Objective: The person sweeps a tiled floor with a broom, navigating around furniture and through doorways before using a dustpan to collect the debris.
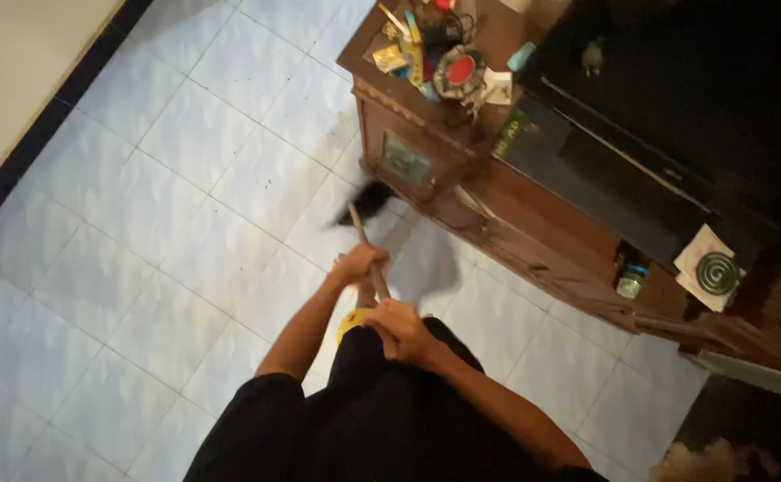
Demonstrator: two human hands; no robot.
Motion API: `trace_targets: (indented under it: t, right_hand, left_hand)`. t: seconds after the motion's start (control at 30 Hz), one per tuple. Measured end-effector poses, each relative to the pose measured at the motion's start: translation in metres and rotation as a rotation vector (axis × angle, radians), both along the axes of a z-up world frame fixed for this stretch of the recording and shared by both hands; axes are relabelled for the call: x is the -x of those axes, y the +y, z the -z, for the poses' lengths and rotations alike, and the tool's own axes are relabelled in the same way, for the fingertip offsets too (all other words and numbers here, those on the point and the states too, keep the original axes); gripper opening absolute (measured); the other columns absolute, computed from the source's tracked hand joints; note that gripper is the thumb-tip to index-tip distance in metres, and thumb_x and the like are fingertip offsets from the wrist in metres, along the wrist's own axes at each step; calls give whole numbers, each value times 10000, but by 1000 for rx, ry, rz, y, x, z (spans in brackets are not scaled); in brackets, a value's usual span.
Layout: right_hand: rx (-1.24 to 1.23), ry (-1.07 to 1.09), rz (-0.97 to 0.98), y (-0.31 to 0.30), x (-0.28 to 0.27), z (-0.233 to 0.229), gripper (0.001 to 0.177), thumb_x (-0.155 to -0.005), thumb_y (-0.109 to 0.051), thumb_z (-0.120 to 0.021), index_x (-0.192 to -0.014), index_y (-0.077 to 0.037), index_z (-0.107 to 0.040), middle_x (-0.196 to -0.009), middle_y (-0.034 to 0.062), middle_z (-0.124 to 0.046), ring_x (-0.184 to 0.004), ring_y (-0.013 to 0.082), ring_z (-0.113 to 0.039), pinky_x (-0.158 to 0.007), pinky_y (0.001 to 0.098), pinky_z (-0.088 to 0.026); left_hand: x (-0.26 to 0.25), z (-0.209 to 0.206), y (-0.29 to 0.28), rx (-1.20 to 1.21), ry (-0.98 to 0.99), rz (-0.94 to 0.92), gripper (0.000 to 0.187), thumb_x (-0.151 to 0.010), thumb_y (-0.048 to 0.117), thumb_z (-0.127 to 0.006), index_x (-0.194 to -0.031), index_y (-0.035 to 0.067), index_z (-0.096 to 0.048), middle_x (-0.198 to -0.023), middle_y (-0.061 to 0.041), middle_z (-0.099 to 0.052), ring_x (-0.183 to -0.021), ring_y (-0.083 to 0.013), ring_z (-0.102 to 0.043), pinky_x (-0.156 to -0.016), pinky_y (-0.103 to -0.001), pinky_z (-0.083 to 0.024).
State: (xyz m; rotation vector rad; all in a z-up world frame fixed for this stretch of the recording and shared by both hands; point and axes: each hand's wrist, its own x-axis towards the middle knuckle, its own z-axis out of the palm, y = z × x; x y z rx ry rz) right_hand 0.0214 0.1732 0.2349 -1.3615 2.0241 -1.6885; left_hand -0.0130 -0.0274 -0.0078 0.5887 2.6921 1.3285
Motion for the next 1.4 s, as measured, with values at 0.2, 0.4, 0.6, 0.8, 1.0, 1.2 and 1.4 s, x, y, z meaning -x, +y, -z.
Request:
trace_targets:
  t: [0.2,0.4,0.6,0.8,1.0,1.2,1.4]
  right_hand:
    - [127,-37,236,-103,56,11,107,-937,52,-576,-971,-14,-652,-833,112,-654,-683,228,-634,-619,341,-511]
    - [75,-138,349,-145,102,-122,122,-961,-1,-582,-1030,-6,-682,-682,11,-558,-538,80,-475,-495,252,-358]
    - [18,-308,365,-193,134,-131,131,-1020,-20,-552,-1048,-23,-680,-731,-1,-596,-599,67,-495,-526,256,-379]
    - [62,-39,258,-246,176,-85,136,-1029,-45,-543,-1073,-3,-665,-884,89,-660,-724,175,-620,-662,316,-503]
    - [444,-160,-176,-258,294,-228,115,-1020,-24,-534,-1098,10,-612,-728,-19,-548,-578,41,-477,-498,234,-409]
    - [361,-673,-735,-309,309,-154,109,-1022,-90,-524,-998,-27,-610,-697,-3,-571,-571,94,-519,-542,276,-461]
    - [-386,-493,-1130,-304,229,45,145,-1016,-90,-584,-911,-28,-664,-802,44,-647,-739,146,-587,-674,310,-499]
  left_hand:
    - [64,-7,-104,108,47,-180,141,-877,134,-688,-773,61,-626,-741,-159,-635,-785,-396,-636,-726,-492,-484]
    - [92,-125,-110,-293,151,-604,100,-919,126,-689,-939,33,-660,-788,-174,-639,-724,-374,-620,-662,-452,-491]
    - [112,-98,-150,-230,103,-457,185,-881,208,-721,-924,38,-663,-703,-187,-637,-641,-395,-618,-596,-487,-468]
    - [151,-43,-200,-92,84,-641,219,-898,242,-697,-1028,67,-689,-925,-182,-710,-847,-424,-669,-733,-488,-520]
    - [159,-233,-173,-222,45,-778,396,-747,91,-625,-1129,130,-722,-996,-149,-758,-894,-347,-734,-806,-427,-572]
    - [77,-126,-119,27,138,-1537,439,-716,62,-635,-1143,131,-710,-830,-139,-747,-731,-352,-699,-710,-468,-543]
    - [-36,42,-84,242,-428,-1872,273,-738,257,-742,-991,157,-766,-913,-142,-752,-875,-362,-709,-831,-553,-507]
